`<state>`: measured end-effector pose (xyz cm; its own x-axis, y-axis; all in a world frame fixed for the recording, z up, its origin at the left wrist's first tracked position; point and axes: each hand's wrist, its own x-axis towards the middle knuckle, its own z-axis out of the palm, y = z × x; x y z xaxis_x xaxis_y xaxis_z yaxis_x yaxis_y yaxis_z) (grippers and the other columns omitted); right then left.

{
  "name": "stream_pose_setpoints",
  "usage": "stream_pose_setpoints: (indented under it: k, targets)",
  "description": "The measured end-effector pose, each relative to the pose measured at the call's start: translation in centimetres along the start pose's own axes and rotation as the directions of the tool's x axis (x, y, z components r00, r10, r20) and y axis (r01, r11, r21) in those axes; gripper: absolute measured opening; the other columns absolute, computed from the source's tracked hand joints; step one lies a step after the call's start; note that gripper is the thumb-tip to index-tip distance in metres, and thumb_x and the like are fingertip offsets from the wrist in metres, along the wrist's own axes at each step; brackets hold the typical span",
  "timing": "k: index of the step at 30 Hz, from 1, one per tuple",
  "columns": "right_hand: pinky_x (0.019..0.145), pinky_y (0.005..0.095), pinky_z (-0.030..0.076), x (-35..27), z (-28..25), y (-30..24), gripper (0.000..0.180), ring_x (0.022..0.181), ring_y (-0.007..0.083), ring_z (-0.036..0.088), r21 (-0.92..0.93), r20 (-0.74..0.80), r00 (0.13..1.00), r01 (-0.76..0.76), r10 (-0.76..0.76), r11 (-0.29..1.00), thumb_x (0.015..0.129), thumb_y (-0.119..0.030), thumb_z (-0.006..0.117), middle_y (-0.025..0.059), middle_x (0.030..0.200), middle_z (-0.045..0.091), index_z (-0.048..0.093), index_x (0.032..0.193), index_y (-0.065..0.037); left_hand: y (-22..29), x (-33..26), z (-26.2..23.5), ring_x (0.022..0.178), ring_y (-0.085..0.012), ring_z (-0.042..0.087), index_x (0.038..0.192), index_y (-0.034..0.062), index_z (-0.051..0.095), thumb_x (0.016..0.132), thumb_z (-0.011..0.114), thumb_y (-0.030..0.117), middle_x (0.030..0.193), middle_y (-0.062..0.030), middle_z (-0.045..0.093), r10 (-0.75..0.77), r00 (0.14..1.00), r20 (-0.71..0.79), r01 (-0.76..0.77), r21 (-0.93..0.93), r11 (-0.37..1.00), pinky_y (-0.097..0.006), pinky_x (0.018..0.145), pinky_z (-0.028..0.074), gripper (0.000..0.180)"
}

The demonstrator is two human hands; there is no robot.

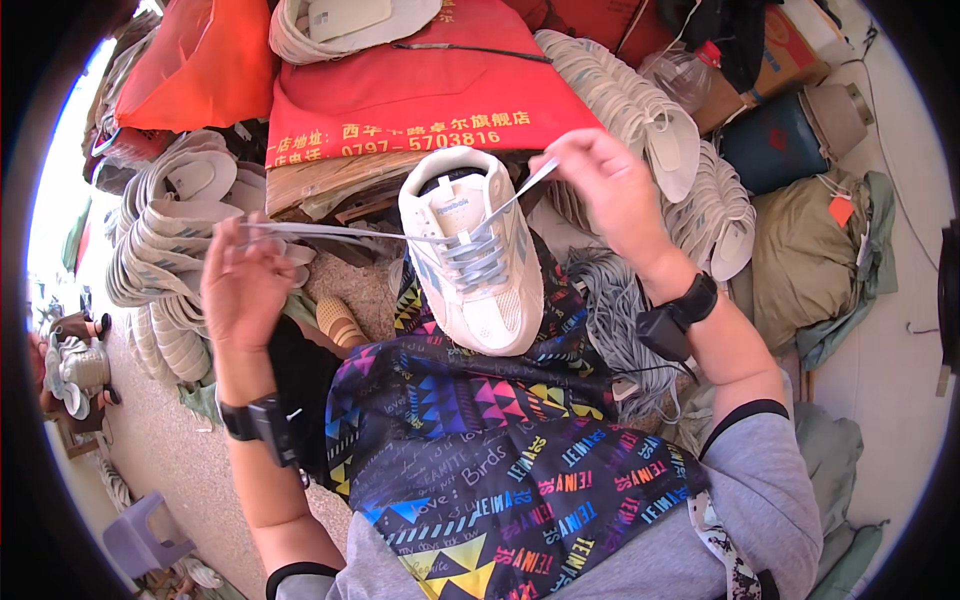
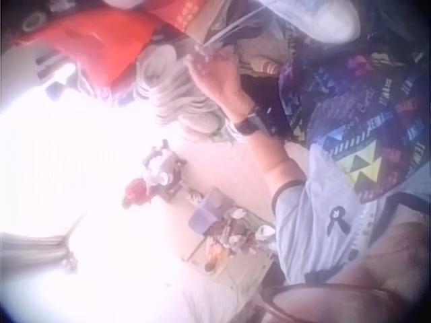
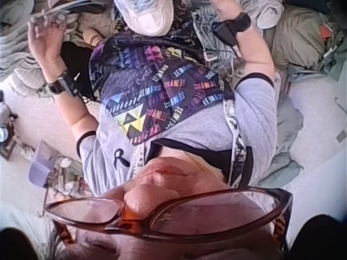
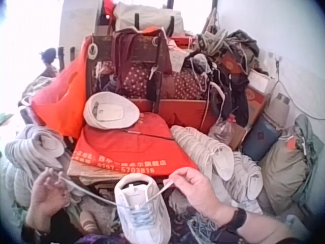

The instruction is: The person laces a shoe by hand, repeatedly threading a lace through the eyelets and pulling it tight. After finishing the lacing, the person sets the shoe down and reaches for another lace.

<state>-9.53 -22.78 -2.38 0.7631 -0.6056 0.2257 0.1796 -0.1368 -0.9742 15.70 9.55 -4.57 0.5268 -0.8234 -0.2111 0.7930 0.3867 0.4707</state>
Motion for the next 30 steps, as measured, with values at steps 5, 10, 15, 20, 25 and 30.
stream_pose_setpoints:
  k: [5, 10, 15, 20, 25, 30]
  targets:
    - [0.081, 0.0359, 0.056, 3.1, -6.2, -0.7, 0.015, 0.082, 0.0194, 0.067, 0.509, -0.178, 0.939, -0.167, 0.293, 0.845, 0.096, -0.007, 0.052, 0.0134, 0.097, 0.069, 0.061, 0.103, 0.001, 7.4, -4.3, -4.6, 0.12, -0.0279, 0.054, 0.115, 0.0163, 0.068, 0.096, 0.06, 0.021, 0.137, -0.0111, 0.058, 0.221, 0.932, -0.287, -0.254, -0.085, 0.963, -0.045, 0.105, 0.039, 0.022]
    - [0.061, 0.0252, 0.051, 5.0, -19.7, 1.3, 0.022, 0.067, 0.0128, 0.059, 0.597, -0.312, 0.892, -0.085, 0.328, 0.798, 0.091, 0.003, 0.05, 0.0136, 0.097, 0.067, 0.058, 0.111, 0.004, 15.0, -8.5, -13.2, 0.122, -0.0306, 0.051, 0.122, 0.0102, 0.065, 0.096, 0.055, 0.019, 0.135, -0.0157, 0.056, 0.429, 0.713, -0.555, -0.586, -0.136, 0.799, -0.045, 0.106, 0.038, 0.029]
    - [0.048, 0.0195, 0.037, 3.8, -27.2, 1.1, 0.032, 0.058, 0.0067, 0.049, 0.342, -0.752, 0.621, 0.079, 0.222, 0.936, 0.09, 0.002, 0.048, 0.0113, 0.104, 0.066, 0.056, 0.121, 0.002, 19.2, -13.6, -19.3, 0.098, -0.0248, 0.054, 0.128, 0.0053, 0.06, 0.102, 0.043, 0.028, 0.115, -0.0146, 0.06, 0.573, 0.737, -0.359, -0.668, -0.262, 0.696, -0.04, 0.086, 0.043, 0.038]
    - [0.044, 0.0196, 0.032, 1.3, -22.1, 2.3, 0.038, 0.055, 0.0036, 0.044, 0.046, -0.608, 0.747, -0.307, 0.27, 0.951, 0.091, -0.012, 0.058, 0.005, 0.091, 0.068, 0.053, 0.127, -0.002, 12.4, -7.5, -13.3, 0.066, -0.0071, 0.046, 0.137, 0.0024, 0.051, 0.101, 0.048, 0.02, 0.103, -0.0049, 0.058, 0.624, 0.71, -0.325, -0.451, 0.471, 0.758, -0.02, 0.053, 0.036, 0.04]
    - [0.053, 0.0205, 0.044, -0.5, -5.7, 0.8, 0.023, 0.059, 0.0069, 0.054, -0.144, -0.044, 0.919, -0.393, 0.391, 0.908, 0.094, -0.015, 0.059, 0.0074, 0.09, 0.07, 0.058, 0.113, -0.002, -3.6, -1.5, 4.3, 0.059, -0.0027, 0.042, 0.146, 0.0011, 0.036, 0.1, 0.048, 0.011, 0.102, -0.0057, 0.069, 0.493, 0.866, -0.087, -0.182, 0.862, 0.472, -0.016, 0.053, 0.036, 0.049]
    - [0.065, 0.0217, 0.047, -1.7, 0.7, 2.3, 0.011, 0.073, 0.0051, 0.056, -0.212, 0.268, 0.898, -0.299, 0.349, 0.931, 0.096, -0.014, 0.061, -0.0006, 0.085, 0.064, 0.063, 0.099, -0.003, -10.2, 1.0, 5.7, 0.073, -0.0087, 0.06, 0.122, 0.0001, 0.049, 0.104, 0.045, 0.015, 0.107, -0.0114, 0.07, 0.199, 0.979, -0.046, -0.082, 0.803, 0.59, -0.021, 0.069, 0.044, 0.024]
